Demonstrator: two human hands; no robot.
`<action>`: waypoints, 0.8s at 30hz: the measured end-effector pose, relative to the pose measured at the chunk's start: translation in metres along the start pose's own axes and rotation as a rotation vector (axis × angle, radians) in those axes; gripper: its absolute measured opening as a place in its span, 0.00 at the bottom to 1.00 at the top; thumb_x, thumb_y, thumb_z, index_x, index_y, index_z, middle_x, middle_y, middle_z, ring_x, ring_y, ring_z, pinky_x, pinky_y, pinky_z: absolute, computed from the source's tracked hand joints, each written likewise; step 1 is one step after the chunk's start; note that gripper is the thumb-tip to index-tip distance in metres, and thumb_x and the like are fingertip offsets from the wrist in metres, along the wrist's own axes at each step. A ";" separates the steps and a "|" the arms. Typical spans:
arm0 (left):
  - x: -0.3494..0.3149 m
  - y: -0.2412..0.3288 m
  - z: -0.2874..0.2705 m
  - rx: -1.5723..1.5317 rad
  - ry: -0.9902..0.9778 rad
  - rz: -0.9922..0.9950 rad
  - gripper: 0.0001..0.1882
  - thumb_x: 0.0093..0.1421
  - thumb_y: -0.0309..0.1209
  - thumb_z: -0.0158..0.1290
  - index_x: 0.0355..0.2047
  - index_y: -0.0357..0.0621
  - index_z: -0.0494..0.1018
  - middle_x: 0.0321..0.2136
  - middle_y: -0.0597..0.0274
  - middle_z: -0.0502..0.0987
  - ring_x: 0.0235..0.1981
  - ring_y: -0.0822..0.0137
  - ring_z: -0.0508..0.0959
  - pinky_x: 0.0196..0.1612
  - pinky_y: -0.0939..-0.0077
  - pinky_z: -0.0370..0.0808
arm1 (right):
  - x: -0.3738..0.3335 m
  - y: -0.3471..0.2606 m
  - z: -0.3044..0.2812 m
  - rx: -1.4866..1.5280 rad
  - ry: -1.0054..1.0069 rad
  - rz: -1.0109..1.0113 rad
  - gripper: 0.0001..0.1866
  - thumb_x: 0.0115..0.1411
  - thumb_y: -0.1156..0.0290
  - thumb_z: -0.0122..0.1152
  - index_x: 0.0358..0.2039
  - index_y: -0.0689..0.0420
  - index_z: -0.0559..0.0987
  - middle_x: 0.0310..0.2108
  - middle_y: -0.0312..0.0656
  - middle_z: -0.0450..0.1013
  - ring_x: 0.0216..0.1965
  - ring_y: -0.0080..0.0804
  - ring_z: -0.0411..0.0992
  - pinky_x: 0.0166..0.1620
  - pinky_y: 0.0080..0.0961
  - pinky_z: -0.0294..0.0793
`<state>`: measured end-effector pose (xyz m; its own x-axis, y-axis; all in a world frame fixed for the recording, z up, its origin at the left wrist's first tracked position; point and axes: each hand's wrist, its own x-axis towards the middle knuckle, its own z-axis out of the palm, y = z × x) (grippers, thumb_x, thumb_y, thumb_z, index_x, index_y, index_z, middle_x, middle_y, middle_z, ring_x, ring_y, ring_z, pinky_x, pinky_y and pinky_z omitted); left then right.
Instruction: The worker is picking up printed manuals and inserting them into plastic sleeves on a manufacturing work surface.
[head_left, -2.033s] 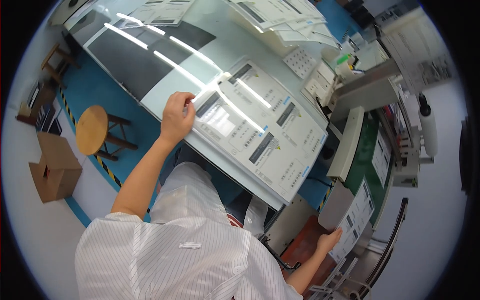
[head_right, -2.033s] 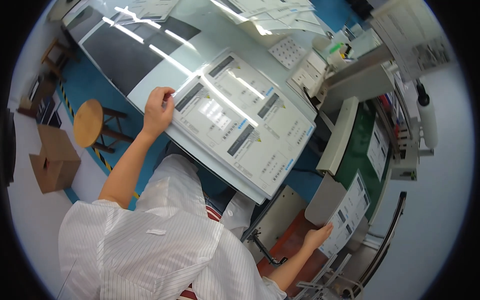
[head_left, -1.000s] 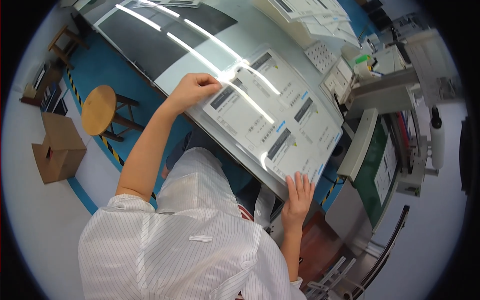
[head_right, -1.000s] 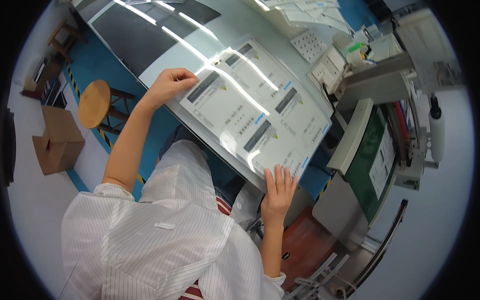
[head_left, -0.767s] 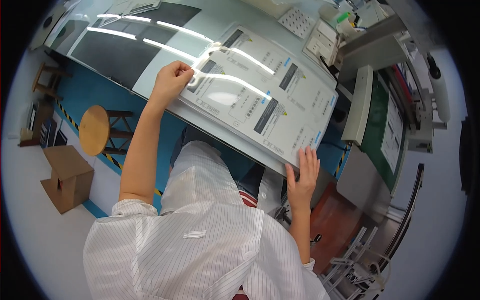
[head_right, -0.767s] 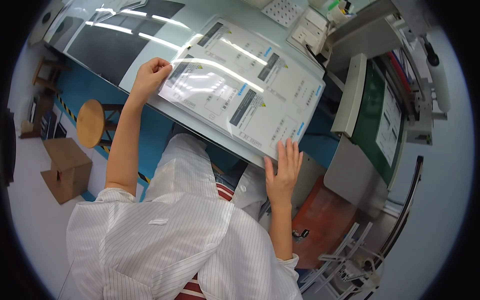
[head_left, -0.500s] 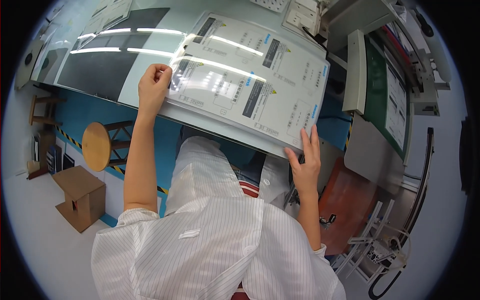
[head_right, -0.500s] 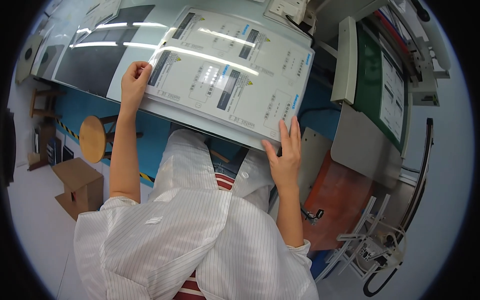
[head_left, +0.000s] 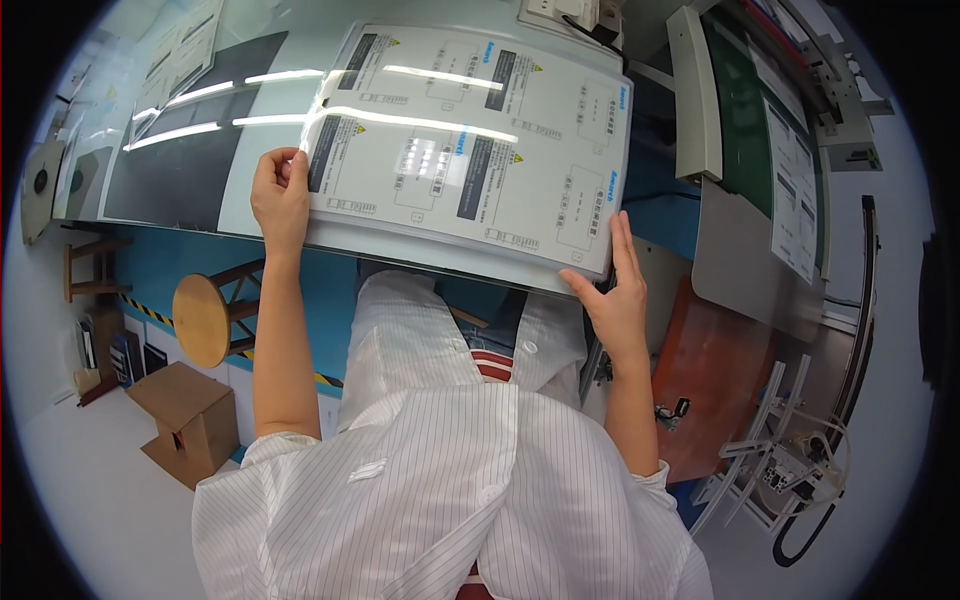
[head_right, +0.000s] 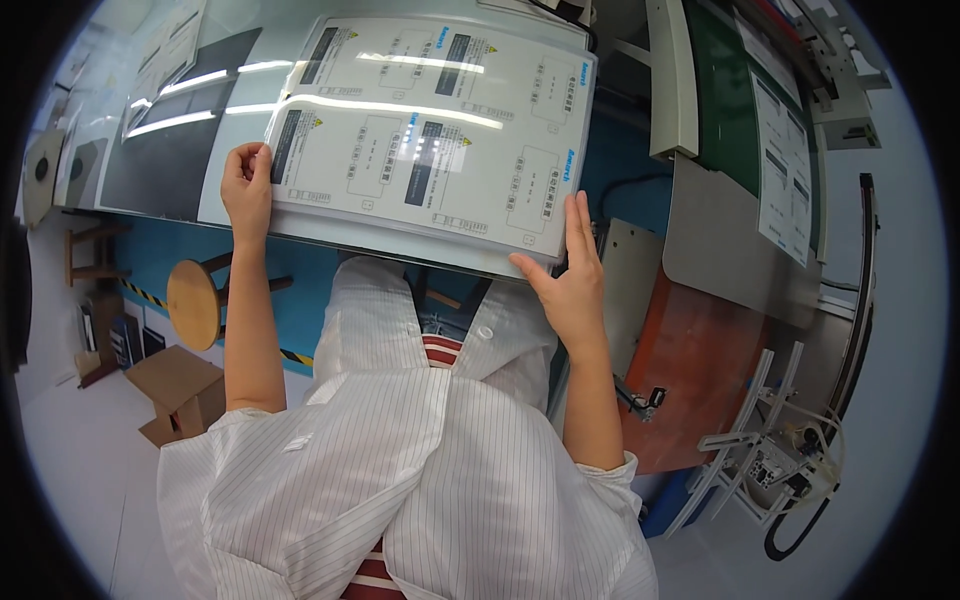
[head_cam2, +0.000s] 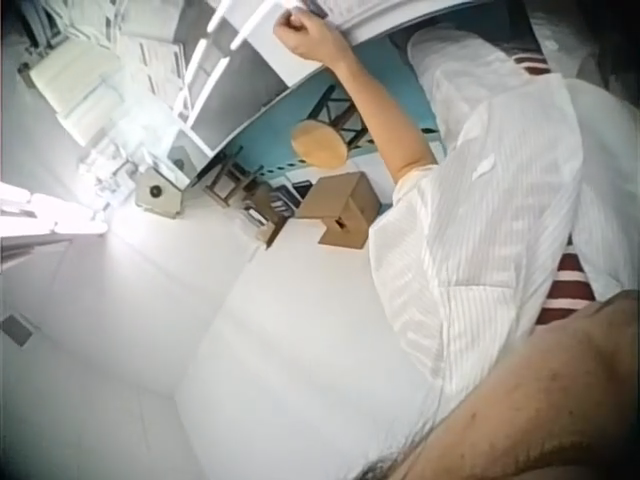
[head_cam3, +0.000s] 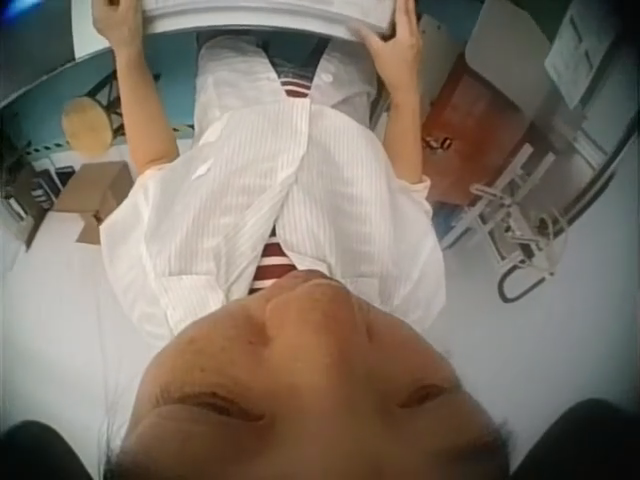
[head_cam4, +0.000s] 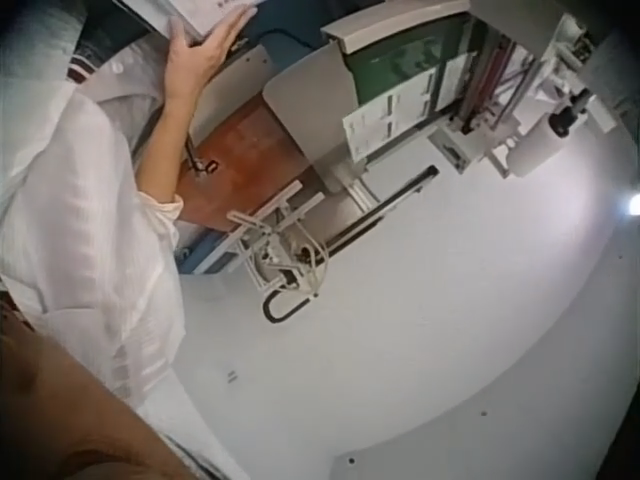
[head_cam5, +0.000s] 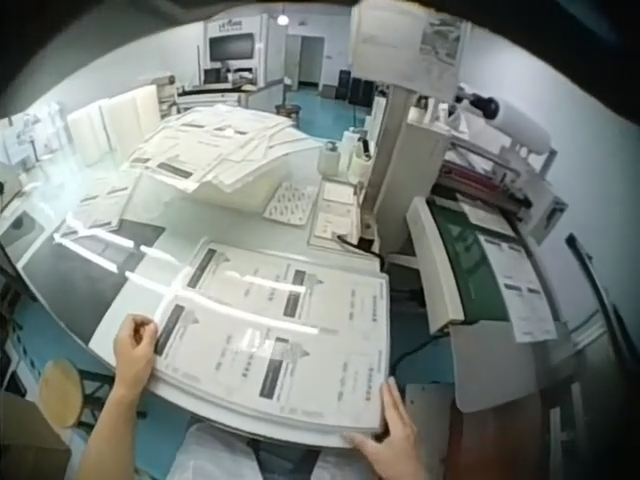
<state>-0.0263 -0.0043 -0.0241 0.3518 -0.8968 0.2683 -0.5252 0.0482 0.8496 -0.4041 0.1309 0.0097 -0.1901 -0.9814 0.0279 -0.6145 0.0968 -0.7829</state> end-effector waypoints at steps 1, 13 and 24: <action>0.000 -0.002 0.000 0.018 0.003 0.014 0.10 0.64 0.32 0.55 0.37 0.37 0.76 0.25 0.74 0.68 0.27 0.81 0.64 0.31 0.86 0.64 | 0.000 0.002 0.000 0.005 -0.007 0.000 0.46 0.49 0.63 0.74 0.66 0.58 0.61 0.69 0.50 0.54 0.66 0.45 0.60 0.64 0.36 0.63; 0.001 -0.007 0.001 0.199 0.026 0.130 0.12 0.64 0.34 0.55 0.41 0.38 0.76 0.30 0.68 0.71 0.28 0.77 0.65 0.33 0.82 0.68 | -0.007 -0.002 0.007 -0.519 0.096 -0.374 0.38 0.55 0.59 0.68 0.63 0.57 0.66 0.67 0.54 0.55 0.67 0.54 0.56 0.66 0.44 0.56; 0.001 -0.005 0.002 0.278 0.024 0.180 0.11 0.63 0.34 0.53 0.41 0.41 0.75 0.32 0.64 0.72 0.31 0.68 0.68 0.38 0.72 0.69 | -0.002 0.001 0.051 -0.281 0.153 -0.667 0.16 0.56 0.75 0.64 0.47 0.56 0.82 0.52 0.43 0.75 0.59 0.48 0.68 0.65 0.54 0.56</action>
<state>-0.0248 -0.0064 -0.0290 0.2510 -0.8739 0.4162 -0.7706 0.0798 0.6323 -0.3650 0.1249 -0.0224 0.2004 -0.8145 0.5445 -0.8057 -0.4532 -0.3813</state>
